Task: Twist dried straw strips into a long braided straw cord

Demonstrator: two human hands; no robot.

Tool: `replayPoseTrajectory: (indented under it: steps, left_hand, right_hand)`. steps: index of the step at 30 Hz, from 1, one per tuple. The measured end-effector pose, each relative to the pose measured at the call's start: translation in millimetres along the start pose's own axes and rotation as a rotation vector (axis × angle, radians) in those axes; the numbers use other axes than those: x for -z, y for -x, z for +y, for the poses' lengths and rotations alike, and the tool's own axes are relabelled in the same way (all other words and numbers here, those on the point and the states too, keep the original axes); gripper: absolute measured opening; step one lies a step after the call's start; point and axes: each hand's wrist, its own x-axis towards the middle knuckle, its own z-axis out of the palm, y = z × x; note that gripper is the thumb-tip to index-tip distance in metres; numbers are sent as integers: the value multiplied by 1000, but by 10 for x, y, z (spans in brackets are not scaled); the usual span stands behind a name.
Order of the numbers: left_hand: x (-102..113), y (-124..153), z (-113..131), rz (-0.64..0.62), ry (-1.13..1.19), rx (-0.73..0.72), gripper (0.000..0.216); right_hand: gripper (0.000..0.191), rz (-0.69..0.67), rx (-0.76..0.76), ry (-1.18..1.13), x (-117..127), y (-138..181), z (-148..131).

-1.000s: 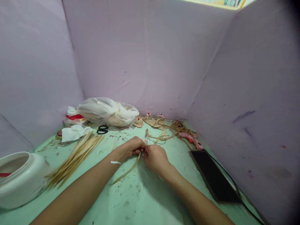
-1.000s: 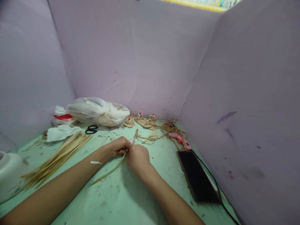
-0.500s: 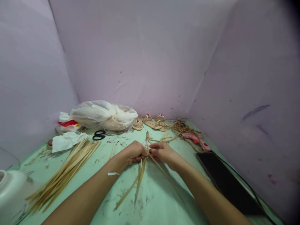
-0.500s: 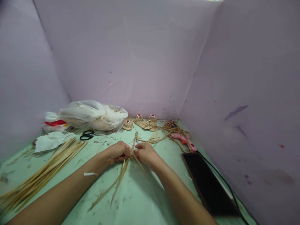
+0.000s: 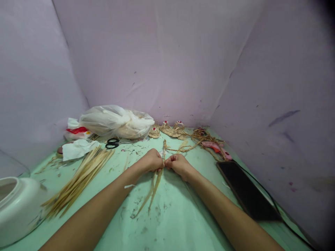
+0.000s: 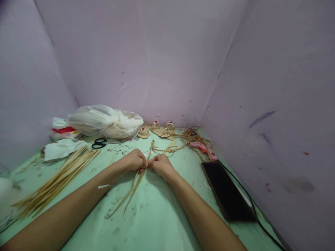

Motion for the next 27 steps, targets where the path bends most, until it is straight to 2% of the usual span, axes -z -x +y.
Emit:
replayPoseTrajectory:
  steps: [6, 10, 14, 16, 19, 21, 23, 25, 27]
  left_hand:
    - [41, 207, 155, 168, -269, -25, 8]
    - [-126, 324, 215, 265, -362, -80, 11]
    - [-319, 413, 239, 307, -319, -139, 17]
    - [-287, 447, 273, 264, -300, -158, 18]
    - [-23, 438, 308, 120, -268, -89, 13]
    - [193, 382, 287, 137, -109, -6, 18]
    - [318, 300, 231, 112, 166, 95, 18]
    - [304, 211, 159, 11, 394, 162, 15]
    - [192, 131, 94, -124, 528, 169, 11]
  right_hand:
    - [3, -58, -44, -171, -1, 39, -17]
    - [4, -16, -74, -289, -6, 68, -31]
    - [4, 20, -90, -325, -27, 76, -19]
    - [5, 5, -83, -326, -29, 73, -10]
    - [1, -57, -77, -342, -12, 68, -8]
    - [4, -109, -92, -368, 7, 65, -14]
    - [6, -155, -115, -395, 24, 65, -21]
    - [9, -179, -121, -413, 34, 66, -23]
    - [10, -204, -105, -424, 43, 70, -23]
